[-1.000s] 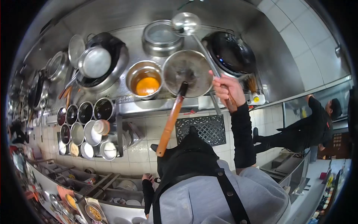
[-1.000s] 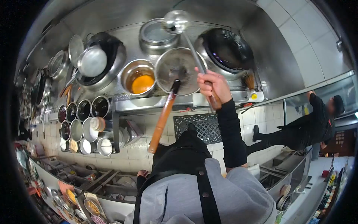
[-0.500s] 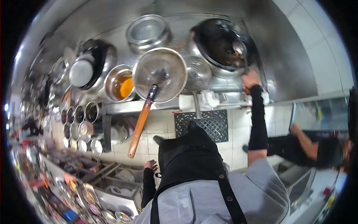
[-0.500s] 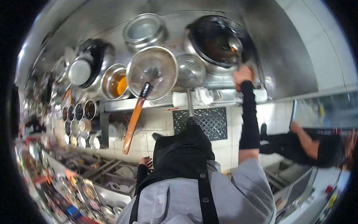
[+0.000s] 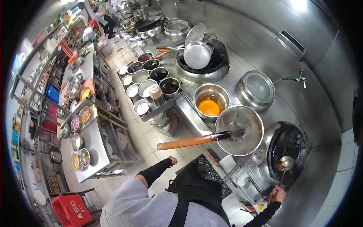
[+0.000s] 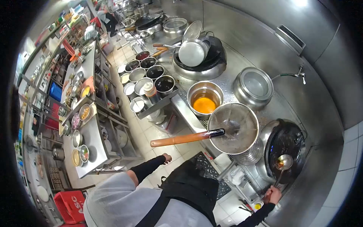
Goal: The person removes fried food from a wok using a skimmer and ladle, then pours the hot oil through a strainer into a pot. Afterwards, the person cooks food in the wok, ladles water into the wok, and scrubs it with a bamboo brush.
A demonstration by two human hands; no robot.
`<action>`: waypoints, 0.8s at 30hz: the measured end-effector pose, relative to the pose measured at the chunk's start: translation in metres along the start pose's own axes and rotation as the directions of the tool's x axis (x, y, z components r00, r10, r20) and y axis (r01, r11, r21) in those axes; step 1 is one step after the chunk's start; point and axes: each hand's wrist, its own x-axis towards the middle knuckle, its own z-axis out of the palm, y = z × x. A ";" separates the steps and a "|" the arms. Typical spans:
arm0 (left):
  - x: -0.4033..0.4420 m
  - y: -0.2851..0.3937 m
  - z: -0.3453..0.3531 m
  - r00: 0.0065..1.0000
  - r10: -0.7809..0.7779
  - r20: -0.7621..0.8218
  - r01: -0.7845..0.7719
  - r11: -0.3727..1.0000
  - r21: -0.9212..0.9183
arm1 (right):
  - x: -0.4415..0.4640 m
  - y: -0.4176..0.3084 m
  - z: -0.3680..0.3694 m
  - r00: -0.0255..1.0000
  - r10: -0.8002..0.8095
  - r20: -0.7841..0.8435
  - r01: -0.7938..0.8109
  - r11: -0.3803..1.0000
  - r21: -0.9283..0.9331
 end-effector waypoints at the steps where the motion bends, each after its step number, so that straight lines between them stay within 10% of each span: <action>1: 0.009 0.010 0.010 0.999 -0.002 0.032 -0.002 0.993 0.115 | 0.018 -0.006 -0.015 0.991 0.101 0.090 -0.117 0.975 0.189; 2: 0.019 0.020 0.020 0.998 -0.008 0.058 -0.006 0.971 0.237 | 0.029 -0.007 -0.022 0.963 0.185 0.198 -0.247 0.897 0.367; 5: 0.006 0.058 0.064 0.973 0.093 0.212 -0.213 0.721 0.659 | 0.048 0.005 0.007 0.998 -0.060 0.029 0.048 0.945 0.323; 8: 0.061 0.061 0.135 0.706 0.338 0.622 -0.624 -0.118 0.772 | 0.074 0.042 0.012 0.846 -0.525 -0.093 0.436 0.782 -0.446; 12: -0.011 0.105 0.216 0.771 0.141 0.621 -0.606 -0.137 0.783 | -0.004 0.028 0.004 0.977 -0.165 -0.131 0.170 0.985 0.028; 17: -0.057 0.122 0.347 0.782 0.042 0.622 -0.620 0.150 0.770 | 0.009 -0.002 -0.026 0.971 -0.092 0.222 0.008 0.935 0.354; 24: -0.087 0.139 0.549 0.802 -0.033 0.596 -0.424 0.672 0.607 | 0.019 0.015 -0.068 0.885 -0.460 0.070 0.463 0.856 -0.228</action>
